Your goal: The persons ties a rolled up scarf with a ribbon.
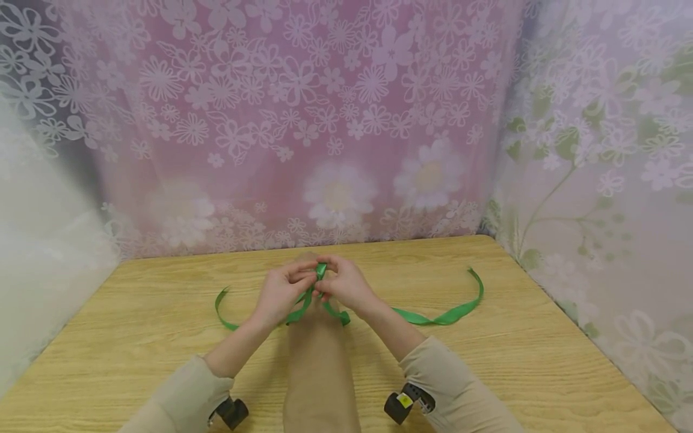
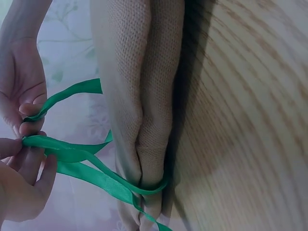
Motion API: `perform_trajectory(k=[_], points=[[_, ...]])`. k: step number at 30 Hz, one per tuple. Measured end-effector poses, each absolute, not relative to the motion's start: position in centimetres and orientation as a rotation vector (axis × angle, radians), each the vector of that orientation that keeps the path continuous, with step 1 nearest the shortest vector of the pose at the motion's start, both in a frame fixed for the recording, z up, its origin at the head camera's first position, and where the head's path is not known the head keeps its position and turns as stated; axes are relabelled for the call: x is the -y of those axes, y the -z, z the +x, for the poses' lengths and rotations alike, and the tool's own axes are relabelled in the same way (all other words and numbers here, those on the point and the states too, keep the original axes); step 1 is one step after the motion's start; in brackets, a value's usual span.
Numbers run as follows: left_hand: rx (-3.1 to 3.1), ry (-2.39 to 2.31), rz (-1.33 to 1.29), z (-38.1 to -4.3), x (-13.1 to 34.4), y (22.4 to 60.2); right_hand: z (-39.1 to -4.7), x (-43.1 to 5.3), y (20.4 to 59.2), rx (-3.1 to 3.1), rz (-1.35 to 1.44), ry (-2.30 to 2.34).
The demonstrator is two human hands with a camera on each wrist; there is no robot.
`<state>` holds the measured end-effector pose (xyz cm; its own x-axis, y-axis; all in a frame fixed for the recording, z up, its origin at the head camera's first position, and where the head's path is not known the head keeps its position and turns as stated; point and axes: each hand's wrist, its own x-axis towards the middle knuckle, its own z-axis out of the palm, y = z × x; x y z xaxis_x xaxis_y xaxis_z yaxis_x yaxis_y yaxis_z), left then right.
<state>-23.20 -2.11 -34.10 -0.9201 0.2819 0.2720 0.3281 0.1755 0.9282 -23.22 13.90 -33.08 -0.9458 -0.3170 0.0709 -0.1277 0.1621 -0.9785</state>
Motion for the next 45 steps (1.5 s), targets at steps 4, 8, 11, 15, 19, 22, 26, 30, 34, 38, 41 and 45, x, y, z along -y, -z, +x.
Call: perform_trajectory(k=[4,8,11,15,19,22,26,30,34,38,41,45], points=[[2.359,1.978,-0.606,-23.4,2.1,34.4,-23.2,-14.0,33.2,-2.239,-0.455,1.908],[2.337,2.028,-0.586,-23.6,2.0,34.7,-23.1,-14.1,33.2,-2.201,-0.466,1.925],[2.309,2.036,-0.575,-23.6,1.9,34.8,-23.1,-14.2,33.2,-2.179,-0.466,1.936],[2.299,1.971,-0.578,-23.7,1.8,35.0,-23.0,-14.3,33.2,-2.188,-0.462,1.935],[2.329,1.817,-0.609,-23.7,2.2,35.0,-23.0,-14.2,33.2,-2.225,-0.461,1.916],[2.341,1.667,-0.664,-23.7,2.5,34.9,-23.0,-14.1,33.3,-2.245,-0.468,1.902],[2.327,1.527,-0.718,-23.8,2.8,35.0,-23.3,-14.3,33.4,-2.268,-0.487,1.886],[2.29,1.458,-0.758,-23.9,3.0,35.2,-23.5,-14.5,33.4,-2.306,-0.473,1.869],[2.239,1.325,-0.79,-24.0,3.1,35.2,-23.6,-14.9,33.3,-2.381,-0.461,1.821],[2.21,1.201,-0.804,-24.0,3.5,35.1,-23.7,-15.1,33.3,-2.444,-0.468,1.783],[2.215,1.168,-0.8,-24.0,3.7,35.0,-23.7,-15.3,33.3,-2.451,-0.469,1.784],[2.246,1.146,-0.802,-24.0,3.9,34.9,-23.8,-15.6,33.3,-2.466,-0.46,1.788]])
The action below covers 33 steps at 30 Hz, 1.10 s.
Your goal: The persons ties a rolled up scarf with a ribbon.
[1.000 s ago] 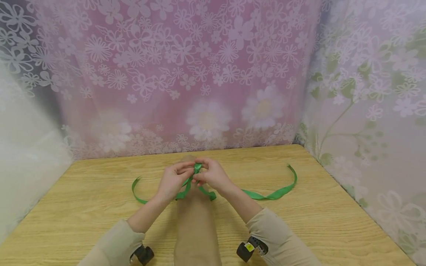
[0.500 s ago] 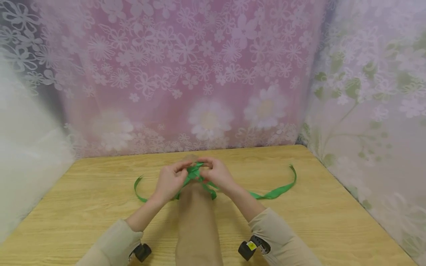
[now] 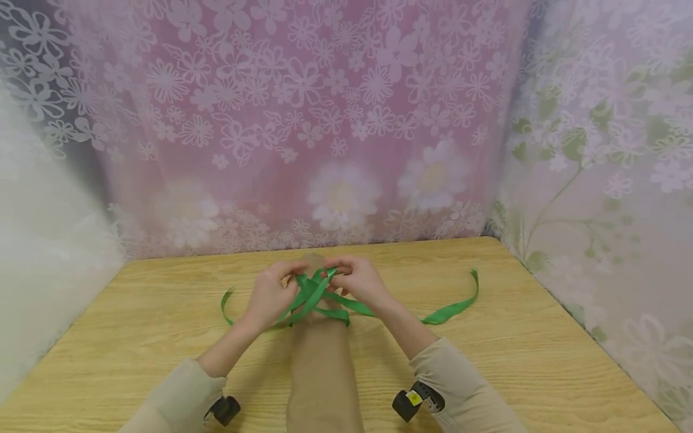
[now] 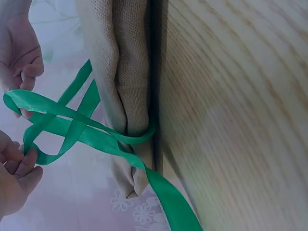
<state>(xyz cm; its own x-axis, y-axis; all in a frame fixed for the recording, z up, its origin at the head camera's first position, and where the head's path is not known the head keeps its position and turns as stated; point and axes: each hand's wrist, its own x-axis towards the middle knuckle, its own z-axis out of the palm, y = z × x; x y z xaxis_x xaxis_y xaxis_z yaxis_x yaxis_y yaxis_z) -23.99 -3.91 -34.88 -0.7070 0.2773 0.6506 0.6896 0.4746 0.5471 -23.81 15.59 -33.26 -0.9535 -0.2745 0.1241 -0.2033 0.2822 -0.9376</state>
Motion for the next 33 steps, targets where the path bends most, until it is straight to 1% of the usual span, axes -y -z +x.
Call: perform_trajectory(k=[5,12,15,20,26,33], points=[[2.275,1.052,-0.847,-23.9,4.2,34.8,-23.7,-16.1,33.1,-2.519,-0.458,1.779],[2.262,0.781,-0.922,-23.9,4.4,34.8,-23.7,-16.7,33.1,-2.623,-0.484,1.73],[2.244,0.698,-0.951,-23.9,4.5,34.9,-23.8,-17.0,33.2,-2.707,-0.452,1.669],[2.254,0.63,-0.955,-23.9,4.7,35.0,-23.9,-17.6,33.2,-2.764,-0.409,1.612],[2.261,0.568,-0.936,-23.8,5.0,34.9,-23.8,-18.1,33.1,-2.747,-0.455,1.607],[2.144,0.495,-0.952,-24.2,5.5,35.5,-23.8,-18.6,33.4,-2.836,-0.507,1.488]])
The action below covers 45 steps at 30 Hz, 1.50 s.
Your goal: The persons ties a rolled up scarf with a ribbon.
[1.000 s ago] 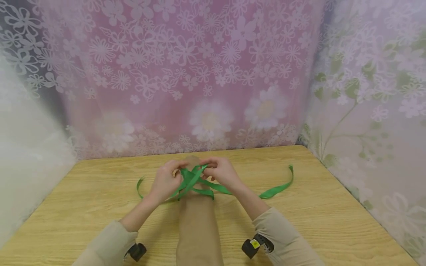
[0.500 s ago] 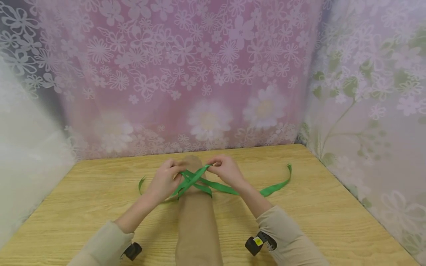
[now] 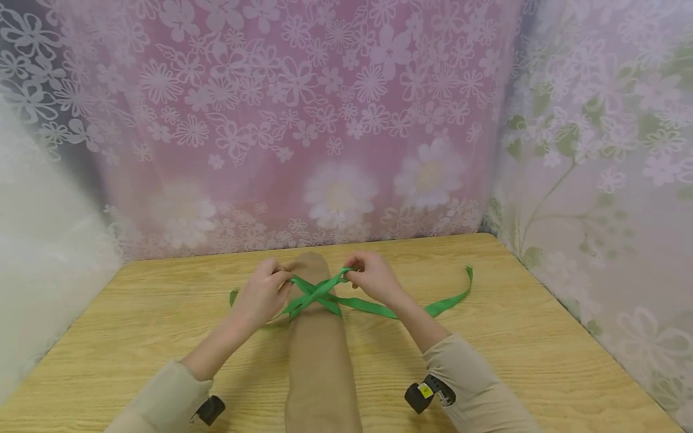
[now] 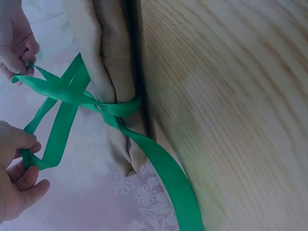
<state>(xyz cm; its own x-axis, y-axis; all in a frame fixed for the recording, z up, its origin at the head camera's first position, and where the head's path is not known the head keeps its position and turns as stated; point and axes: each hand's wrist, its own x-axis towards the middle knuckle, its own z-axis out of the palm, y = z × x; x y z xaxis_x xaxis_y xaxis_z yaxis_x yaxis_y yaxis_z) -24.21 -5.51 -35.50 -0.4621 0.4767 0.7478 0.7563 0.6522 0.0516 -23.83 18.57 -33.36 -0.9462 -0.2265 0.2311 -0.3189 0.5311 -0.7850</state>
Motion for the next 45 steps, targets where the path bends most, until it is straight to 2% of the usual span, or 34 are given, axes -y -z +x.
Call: perform_trajectory(k=[12,30,45], points=[[2.197,0.28,-0.85,-24.3,7.2,35.8,-23.6,-19.9,34.1,2.644,0.563,-0.727],[2.206,0.125,-0.638,-24.8,9.5,36.5,-23.5,-21.8,35.0,2.625,0.44,-0.455],[2.204,0.117,-0.544,-25.3,10.9,36.4,-23.4,-23.4,34.9,2.656,0.271,-0.441]])
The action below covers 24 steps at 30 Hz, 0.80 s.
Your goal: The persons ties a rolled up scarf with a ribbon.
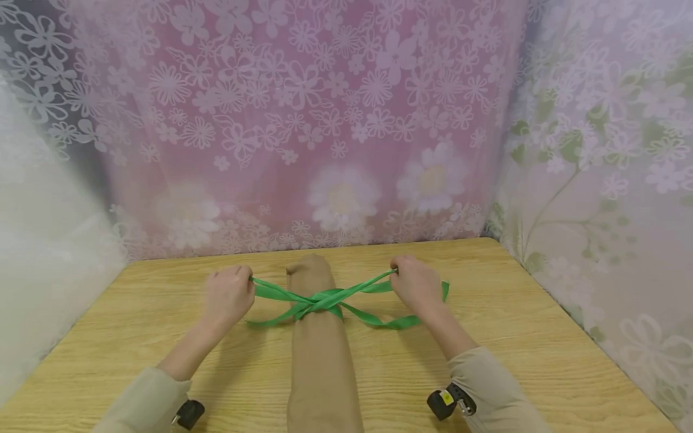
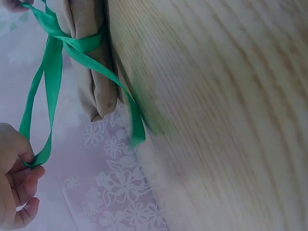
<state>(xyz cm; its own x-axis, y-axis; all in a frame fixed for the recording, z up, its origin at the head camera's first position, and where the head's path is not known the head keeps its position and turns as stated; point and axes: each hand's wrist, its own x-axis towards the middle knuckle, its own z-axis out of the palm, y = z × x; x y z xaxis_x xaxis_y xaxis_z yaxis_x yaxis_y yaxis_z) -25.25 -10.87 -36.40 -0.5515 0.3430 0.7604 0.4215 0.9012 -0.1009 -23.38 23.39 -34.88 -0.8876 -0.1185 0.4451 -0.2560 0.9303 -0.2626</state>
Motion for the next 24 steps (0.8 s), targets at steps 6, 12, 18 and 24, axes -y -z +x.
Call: perform_trajectory(k=[6,12,18,24], points=[[2.198,0.151,-0.518,-25.4,11.3,36.3,-23.5,-24.4,34.9,2.628,0.27,-0.485],[2.176,0.147,-0.528,-25.7,12.1,36.4,-23.4,-25.3,34.9,2.647,0.23,-0.473],[2.199,0.175,-0.548,-25.6,12.8,36.3,-23.4,-26.0,34.8,2.617,0.226,-0.456],[2.303,0.179,-0.566,-25.1,13.4,36.0,-23.4,-26.9,34.7,2.576,0.212,-0.426]])
